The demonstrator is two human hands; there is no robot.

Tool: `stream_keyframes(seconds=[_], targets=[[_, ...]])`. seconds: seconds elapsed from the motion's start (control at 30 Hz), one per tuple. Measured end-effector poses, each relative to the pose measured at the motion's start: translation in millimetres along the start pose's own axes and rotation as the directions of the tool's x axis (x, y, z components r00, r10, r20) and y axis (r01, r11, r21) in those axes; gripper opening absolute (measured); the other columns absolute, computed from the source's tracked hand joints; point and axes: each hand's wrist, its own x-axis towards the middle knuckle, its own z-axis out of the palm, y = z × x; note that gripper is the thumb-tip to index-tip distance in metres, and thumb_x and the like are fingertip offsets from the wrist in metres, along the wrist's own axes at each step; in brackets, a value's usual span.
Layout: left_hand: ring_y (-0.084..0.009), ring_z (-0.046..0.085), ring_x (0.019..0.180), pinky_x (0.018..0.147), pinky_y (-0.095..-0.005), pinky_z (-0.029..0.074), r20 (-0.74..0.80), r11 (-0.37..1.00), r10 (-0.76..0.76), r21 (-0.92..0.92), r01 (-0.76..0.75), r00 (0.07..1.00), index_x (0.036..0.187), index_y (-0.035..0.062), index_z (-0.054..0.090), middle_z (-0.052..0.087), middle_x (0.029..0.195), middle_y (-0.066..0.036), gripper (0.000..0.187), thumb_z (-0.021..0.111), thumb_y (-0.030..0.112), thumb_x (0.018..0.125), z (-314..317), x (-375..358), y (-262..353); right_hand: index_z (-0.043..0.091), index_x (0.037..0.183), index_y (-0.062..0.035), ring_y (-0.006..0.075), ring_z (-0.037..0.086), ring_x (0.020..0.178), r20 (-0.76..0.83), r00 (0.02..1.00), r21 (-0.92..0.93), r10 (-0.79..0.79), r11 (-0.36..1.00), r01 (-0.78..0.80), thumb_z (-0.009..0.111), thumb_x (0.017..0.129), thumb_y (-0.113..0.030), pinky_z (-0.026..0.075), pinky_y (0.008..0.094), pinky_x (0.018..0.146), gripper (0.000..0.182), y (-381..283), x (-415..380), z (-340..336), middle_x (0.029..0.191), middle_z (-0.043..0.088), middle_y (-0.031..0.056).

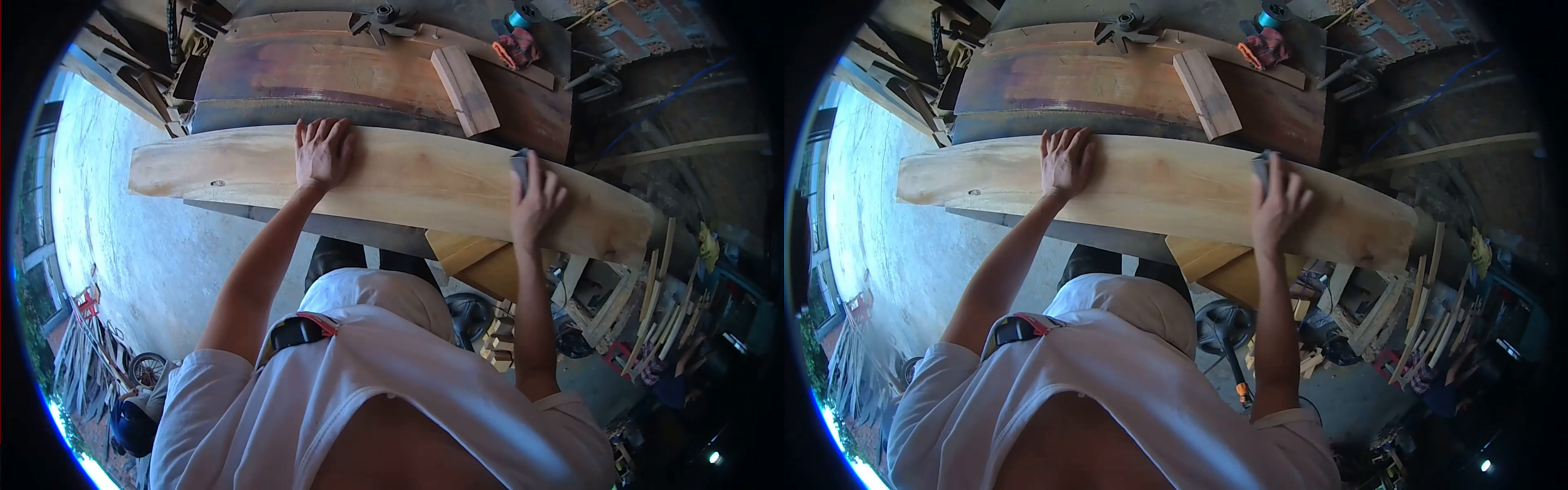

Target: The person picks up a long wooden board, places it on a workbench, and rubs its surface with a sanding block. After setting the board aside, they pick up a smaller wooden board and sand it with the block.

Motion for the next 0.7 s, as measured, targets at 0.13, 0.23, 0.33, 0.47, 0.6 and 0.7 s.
stream_keyframes(seconds=[0.13,0.23,0.33,0.47,0.6,0.7], targets=[[-0.0266,0.041,0.132,0.117,-0.0538,0.015,-0.042,0.997,-0.002,-0.072,-0.001,0.999,0.135,0.0209,0.051,0.05,0.136,-0.005,0.043,0.054,0.035,0.095,0.0,-3.4,-4.9,0.059,0.134,-0.0249,0.0313,0.052,0.094,0.245,0.931,0.207,-0.272,0.952,0.224,0.071,0.086,-0.032,0.042,0.0443,0.081,0.05,-72.5,-2.0,-2.3,0.107,0.055,0.0092],[-0.0282,0.03,0.142,0.118,-0.0563,0.009,-0.062,0.995,-0.064,-0.074,0.059,0.996,0.147,0.0263,0.039,0.035,0.153,-0.005,0.056,0.055,0.035,0.094,-9.9,-22.1,-28.6,0.056,0.135,-0.0363,0.028,0.05,0.103,0.293,0.949,-0.044,-0.117,0.99,0.136,0.068,0.087,-0.037,0.036,0.0493,0.087,0.05,-14.7,9.9,-21.2,0.114,0.055,0.0036],[-0.0285,0.021,0.148,0.116,-0.0622,0.003,-0.101,0.939,-0.32,0.096,0.329,0.942,0.154,0.0271,0.028,0.022,0.162,-0.004,0.063,0.049,0.042,0.097,-26.3,-66.9,-84.1,0.056,0.137,-0.0354,0.0301,0.049,0.107,0.233,0.972,-0.087,0.018,0.996,0.002,0.065,0.091,-0.035,0.035,0.0514,0.092,0.047,72.2,17.0,-34.4,0.119,0.055,0.0024],[-0.0296,0.016,0.149,0.116,-0.0609,0.004,-0.058,0.856,-0.503,0.103,0.506,0.863,0.154,0.0215,0.028,0.02,0.162,-0.005,0.064,0.039,0.052,0.099,-25.6,-106.5,-125.8,0.057,0.135,-0.0347,0.03,0.049,0.106,0.312,0.946,0.009,-0.091,0.996,0.093,0.068,0.088,-0.037,0.038,0.0498,0.088,0.048,-24.3,19.3,-7.4,0.115,0.054,0.003],[-0.0292,0.016,0.149,0.118,-0.0576,0.003,-0.081,0.856,-0.5,0.101,0.506,0.862,0.154,0.0215,0.03,0.021,0.162,-0.006,0.065,0.04,0.052,0.098,-28.2,-104.6,-121.3,0.057,0.133,-0.0338,0.0302,0.051,0.101,0.225,0.928,0.164,-0.298,0.95,0.265,0.07,0.086,-0.039,0.041,0.05,0.083,0.049,-199.3,38.1,64.2,0.11,0.053,0.0044],[-0.0293,0.018,0.149,0.118,-0.0577,0.004,-0.09,0.866,-0.484,0.098,0.491,0.87,0.154,0.0229,0.03,0.023,0.161,-0.006,0.064,0.041,0.053,0.098,-29.6,-105.6,-122.1,0.058,0.132,-0.0335,0.0296,0.05,0.1,0.206,0.866,0.335,-0.455,0.864,0.374,0.072,0.085,-0.035,0.039,0.0492,0.085,0.048,-274.3,59.9,101.3,0.108,0.053,0.0038]])
